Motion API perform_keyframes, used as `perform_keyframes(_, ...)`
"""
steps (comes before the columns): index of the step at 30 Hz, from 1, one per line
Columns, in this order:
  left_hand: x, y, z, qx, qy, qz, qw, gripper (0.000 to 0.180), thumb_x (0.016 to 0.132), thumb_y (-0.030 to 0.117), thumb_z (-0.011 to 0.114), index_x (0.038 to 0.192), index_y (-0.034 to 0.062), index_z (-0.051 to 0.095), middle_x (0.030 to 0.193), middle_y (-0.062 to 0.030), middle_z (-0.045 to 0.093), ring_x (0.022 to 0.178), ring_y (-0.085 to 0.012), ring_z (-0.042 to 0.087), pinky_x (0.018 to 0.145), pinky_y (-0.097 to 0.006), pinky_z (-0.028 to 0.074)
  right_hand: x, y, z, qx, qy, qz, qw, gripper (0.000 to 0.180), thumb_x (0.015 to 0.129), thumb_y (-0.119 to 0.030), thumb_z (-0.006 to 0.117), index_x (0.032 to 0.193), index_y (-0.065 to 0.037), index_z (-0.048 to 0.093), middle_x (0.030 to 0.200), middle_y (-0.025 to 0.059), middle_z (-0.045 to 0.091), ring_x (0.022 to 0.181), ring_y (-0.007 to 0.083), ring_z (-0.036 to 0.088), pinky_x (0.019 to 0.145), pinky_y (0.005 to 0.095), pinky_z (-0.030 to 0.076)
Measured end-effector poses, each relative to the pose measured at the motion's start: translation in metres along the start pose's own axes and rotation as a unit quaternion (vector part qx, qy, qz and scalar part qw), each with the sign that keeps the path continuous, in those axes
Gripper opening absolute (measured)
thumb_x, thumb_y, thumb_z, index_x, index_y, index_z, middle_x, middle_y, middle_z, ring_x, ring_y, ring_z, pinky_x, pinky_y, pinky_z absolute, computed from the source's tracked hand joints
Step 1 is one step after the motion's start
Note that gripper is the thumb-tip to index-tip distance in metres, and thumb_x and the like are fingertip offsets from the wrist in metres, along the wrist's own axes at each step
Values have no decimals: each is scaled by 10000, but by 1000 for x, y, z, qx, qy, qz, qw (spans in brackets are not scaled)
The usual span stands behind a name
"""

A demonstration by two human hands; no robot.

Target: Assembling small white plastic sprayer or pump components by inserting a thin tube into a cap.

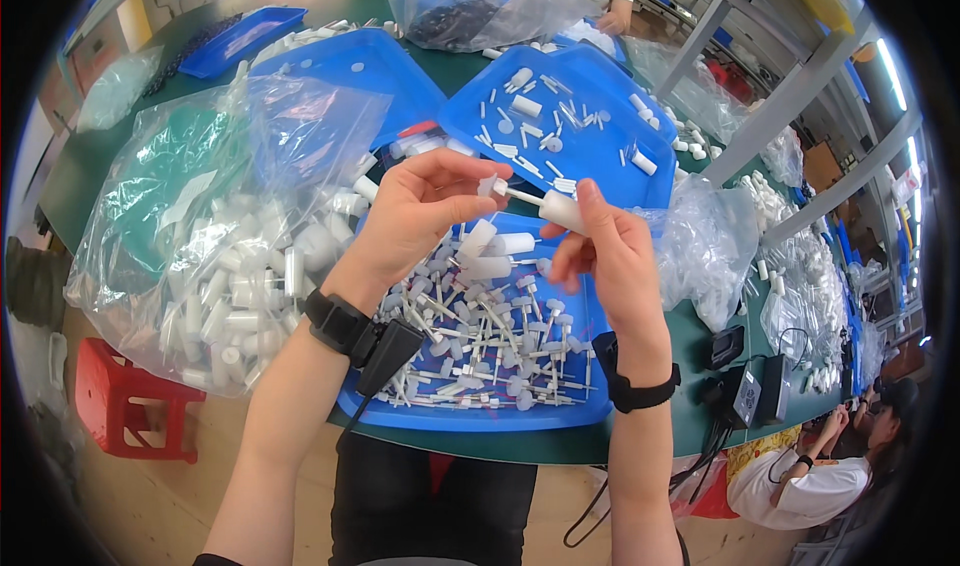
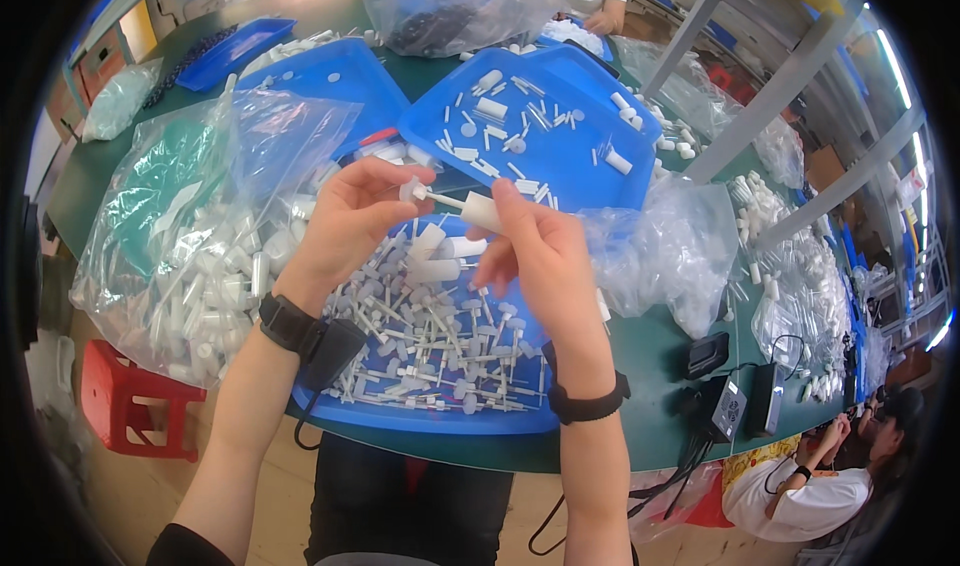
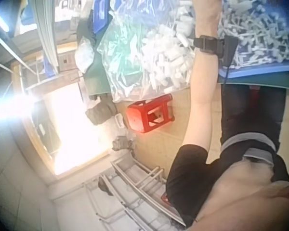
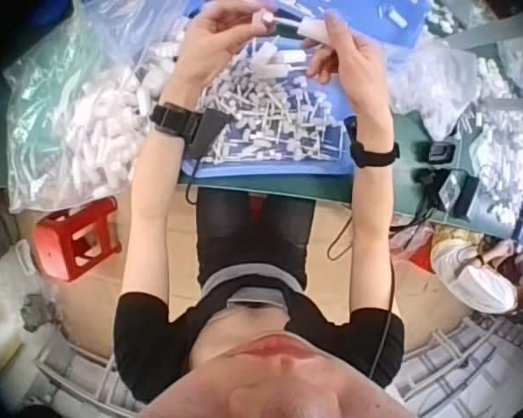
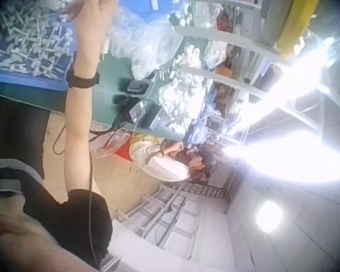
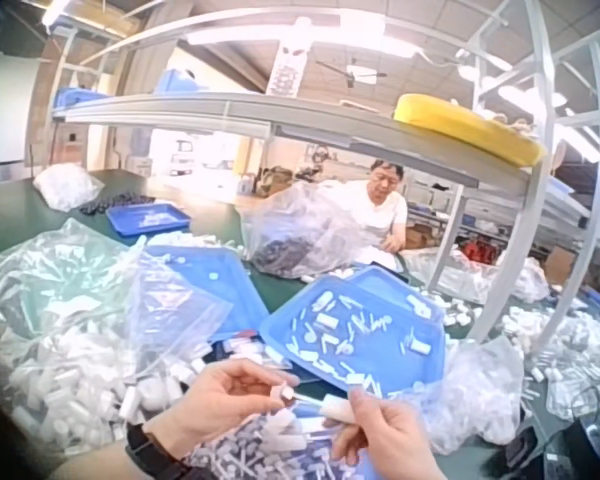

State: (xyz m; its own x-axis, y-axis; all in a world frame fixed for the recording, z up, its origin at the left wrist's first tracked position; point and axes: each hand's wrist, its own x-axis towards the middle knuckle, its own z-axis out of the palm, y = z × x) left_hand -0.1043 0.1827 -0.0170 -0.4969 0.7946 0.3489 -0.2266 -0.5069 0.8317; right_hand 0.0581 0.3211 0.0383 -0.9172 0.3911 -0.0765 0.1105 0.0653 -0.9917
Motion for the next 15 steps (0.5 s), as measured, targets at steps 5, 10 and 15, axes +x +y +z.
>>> perform_keyframes(5,1,0,0,35,7,-19,999,250,769,-96,599,999,0,592,1113,-156,591,1001,-217,582,884,-333,481,-1,9,10,-61,68,-94,991,362,958,-300,433,1037,22,580,721,28,589,575,68,480,527,197,363)
perform_keyframes(10,0,3,1,95,-9,-29,995,244,756,-38,647,993,8,608,1057,-128,631,960,-176,605,849,-295,478,-4,15,13,-47,13,-134,990,309,937,-211,477,1128,16,562,774,27,598,643,74,512,593,205,403)
perform_keyframes(15,-1,2,0,107,-17,-35,994,236,746,41,698,975,19,642,990,-86,667,905,-136,625,795,-259,482,-1,16,17,-94,-18,-111,989,358,895,-171,551,1207,4,534,809,62,643,688,91,585,601,214,440)
